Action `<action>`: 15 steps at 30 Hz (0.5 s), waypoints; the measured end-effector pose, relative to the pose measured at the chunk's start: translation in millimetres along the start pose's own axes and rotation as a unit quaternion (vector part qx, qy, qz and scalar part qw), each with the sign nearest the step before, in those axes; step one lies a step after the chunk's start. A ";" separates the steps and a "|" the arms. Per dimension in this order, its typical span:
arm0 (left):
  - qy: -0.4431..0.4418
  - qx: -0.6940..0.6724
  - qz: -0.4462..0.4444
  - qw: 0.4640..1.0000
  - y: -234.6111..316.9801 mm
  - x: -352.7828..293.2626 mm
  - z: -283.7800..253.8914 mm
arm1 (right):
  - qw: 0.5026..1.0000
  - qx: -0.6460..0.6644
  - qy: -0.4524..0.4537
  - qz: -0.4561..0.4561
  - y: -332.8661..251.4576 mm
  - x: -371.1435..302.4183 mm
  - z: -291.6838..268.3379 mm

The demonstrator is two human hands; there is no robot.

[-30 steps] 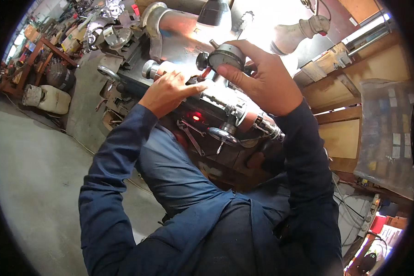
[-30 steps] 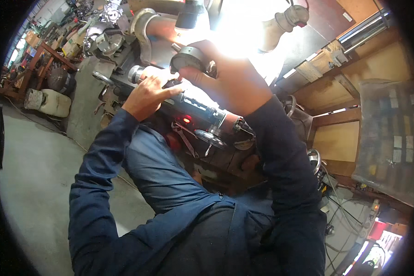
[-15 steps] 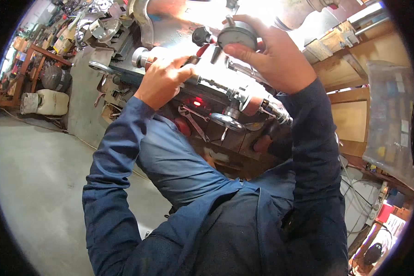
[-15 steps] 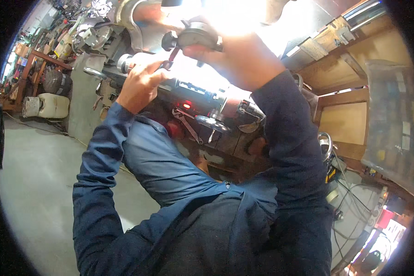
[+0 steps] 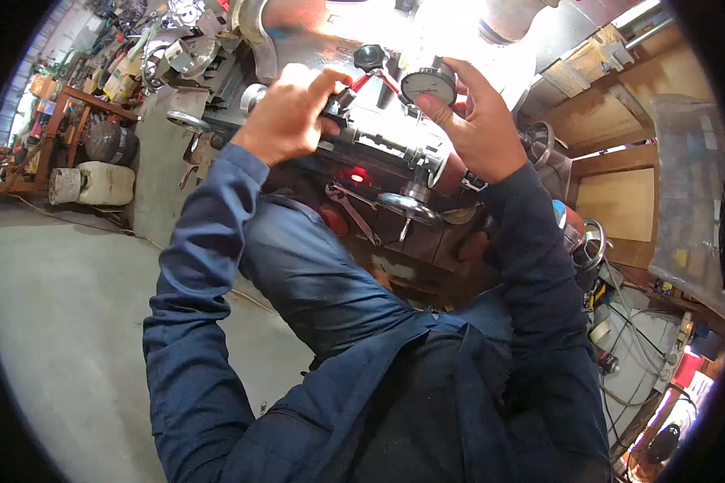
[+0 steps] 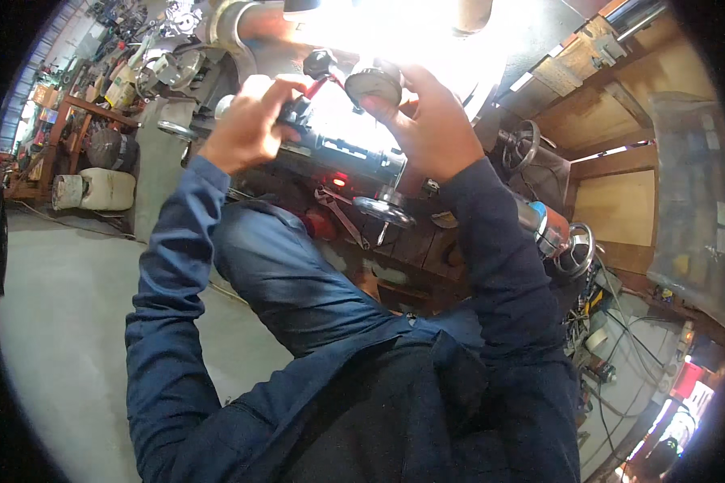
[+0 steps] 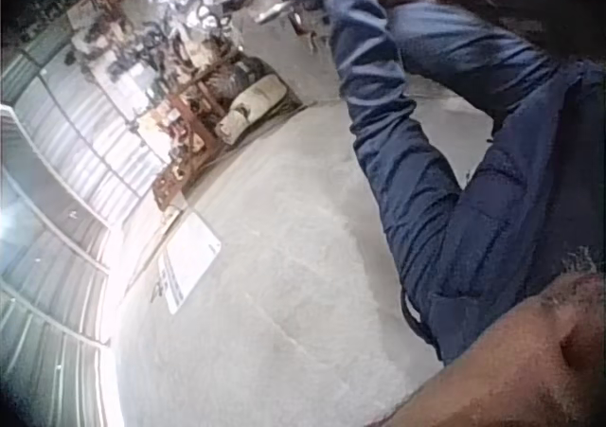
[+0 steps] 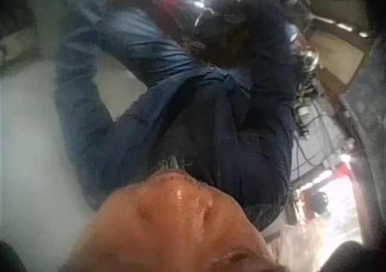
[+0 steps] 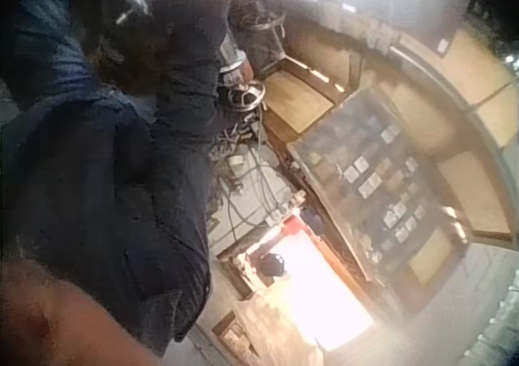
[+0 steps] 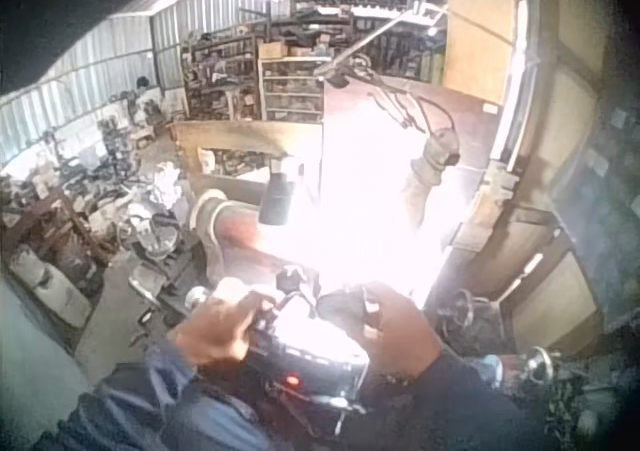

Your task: The person places a camshaft into a grinding machine, uses a dial indicator to check the alignment, and then grinds the camshaft lobes using the grinding wheel.

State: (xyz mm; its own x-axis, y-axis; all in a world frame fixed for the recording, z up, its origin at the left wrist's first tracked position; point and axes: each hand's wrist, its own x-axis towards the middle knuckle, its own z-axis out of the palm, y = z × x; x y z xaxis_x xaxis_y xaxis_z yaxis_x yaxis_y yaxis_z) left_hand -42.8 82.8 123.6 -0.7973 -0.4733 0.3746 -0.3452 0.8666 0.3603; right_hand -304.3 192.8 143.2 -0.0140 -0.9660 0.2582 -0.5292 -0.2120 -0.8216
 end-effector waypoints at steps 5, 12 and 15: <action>0.003 -0.038 -0.038 0.999 -6.2 -1.3 5.1 | 0.998 0.046 0.028 0.018 0.1 1.0 15.1; 0.046 -0.120 -0.074 0.989 20.9 40.8 -18.2 | 0.994 0.108 0.014 0.015 6.2 -1.8 15.4; 0.051 0.017 -0.065 0.996 16.0 60.4 -2.9 | 0.990 0.134 0.041 -0.005 13.0 -7.6 22.4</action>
State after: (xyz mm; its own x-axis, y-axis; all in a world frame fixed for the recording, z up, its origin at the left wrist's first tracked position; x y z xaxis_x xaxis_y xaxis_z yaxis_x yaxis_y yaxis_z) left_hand -95.0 67.6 154.5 -0.6909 -0.5946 0.4111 -0.4606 0.8004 0.3836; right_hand -292.0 194.1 119.2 -0.0848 -0.9509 0.2978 -0.2857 -0.2631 -0.9215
